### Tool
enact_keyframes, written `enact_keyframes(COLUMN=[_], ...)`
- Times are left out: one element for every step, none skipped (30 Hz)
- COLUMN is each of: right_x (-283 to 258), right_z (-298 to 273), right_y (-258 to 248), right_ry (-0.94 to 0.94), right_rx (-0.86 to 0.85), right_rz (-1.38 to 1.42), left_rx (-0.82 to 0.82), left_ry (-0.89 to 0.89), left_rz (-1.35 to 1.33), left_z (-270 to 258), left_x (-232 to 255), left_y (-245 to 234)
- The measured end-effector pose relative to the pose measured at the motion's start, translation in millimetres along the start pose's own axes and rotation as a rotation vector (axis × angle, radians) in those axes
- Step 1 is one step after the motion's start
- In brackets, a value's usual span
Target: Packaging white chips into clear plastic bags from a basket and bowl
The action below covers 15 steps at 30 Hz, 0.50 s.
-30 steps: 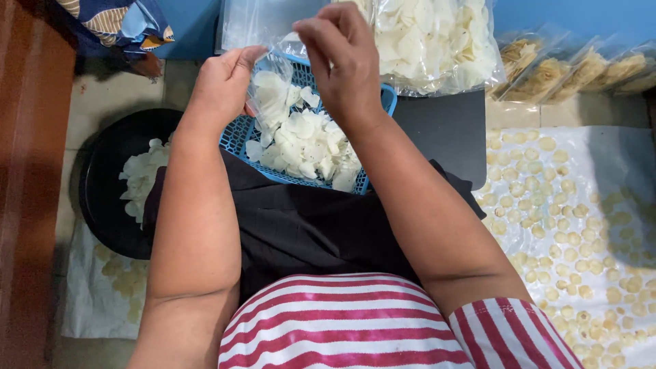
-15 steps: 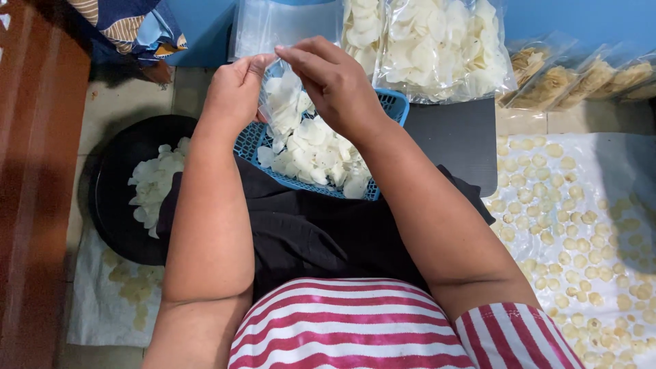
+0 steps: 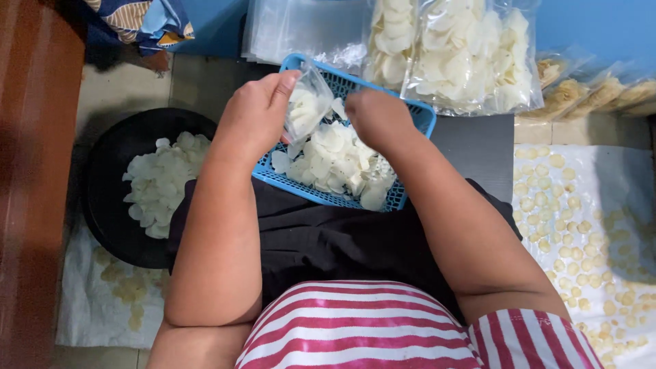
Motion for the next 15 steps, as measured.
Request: enact_keyframes(right_x=[-0.2,-2.2,-3.3,-11.1,-23.1,-35.3,-39.3,-43.7,-48.0,-45.9,-45.1,-45.1,-38.5,-33.2,-27.9], right_z=[3.5,6.7,9.0,9.5,8.9,7.3,4.8,1.4,-2.6,-2.5,-2.1,-3.9,-0.5,1.9,3.8], right_y=[16.5,36.0,55.5,53.3,51.3,49.5,50.9,54.7,58.5,68.9,71.4,74.7,87.1,97.6,108.0], right_ry=[-0.006,-0.055,-0.103,-0.106,-0.176,-0.245,-0.247,-0.26,-0.273,-0.273,-0.278,-0.283,-0.284,-0.284,-0.285], right_rx=[-0.005,-0.058,-0.112,-0.112,-0.109,-0.106,-0.107,-0.134,-0.161,-0.158,-0.033,0.09,0.091,0.128,0.166], right_rz=[-0.002,-0.067,-0.132,-0.135,-0.174,-0.212,-0.213,-0.24,-0.268,-0.268,-0.309,-0.347,-0.347,-0.378,-0.409], left_rx=[0.004,-0.031,-0.066,-0.063,-0.077,-0.094,-0.092,-0.089,-0.086,-0.085,-0.09,-0.094,-0.093,-0.093,-0.093], left_ry=[-0.005,0.043,0.091,0.091,0.083,0.075,0.074,0.072,0.069,0.072,0.06,0.047,0.047,0.055,0.062], left_rz=[-0.005,-0.014,-0.023,-0.026,-0.015,-0.003,-0.005,-0.018,-0.032,-0.031,-0.039,-0.047,-0.046,-0.055,-0.064], left_z=[0.0,0.4,0.4,0.2,-0.2,-1.0,-0.3,0.2,0.2,-0.1,-0.8,-2.6,-1.5,-1.2,-1.2], left_x=[-3.9,-3.3,-2.3,-1.2,-0.4,0.7,0.4,-0.1,-0.4,1.1,1.7,1.6,-0.1,-1.3,-2.5], left_y=[-1.8,-0.4,1.5,1.1,2.2,3.5,3.7,4.1,4.7,3.6,3.1,2.9,2.7,2.4,2.2])
Point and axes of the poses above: each hand's wrist, its own z-axis towards the middle knuckle, its own y-axis out of the palm, x = y × z, the point moved 7 cm from there along z, towards the middle knuckle, and after that the axes turned 12 degrees about -z, right-handed, at the moved point
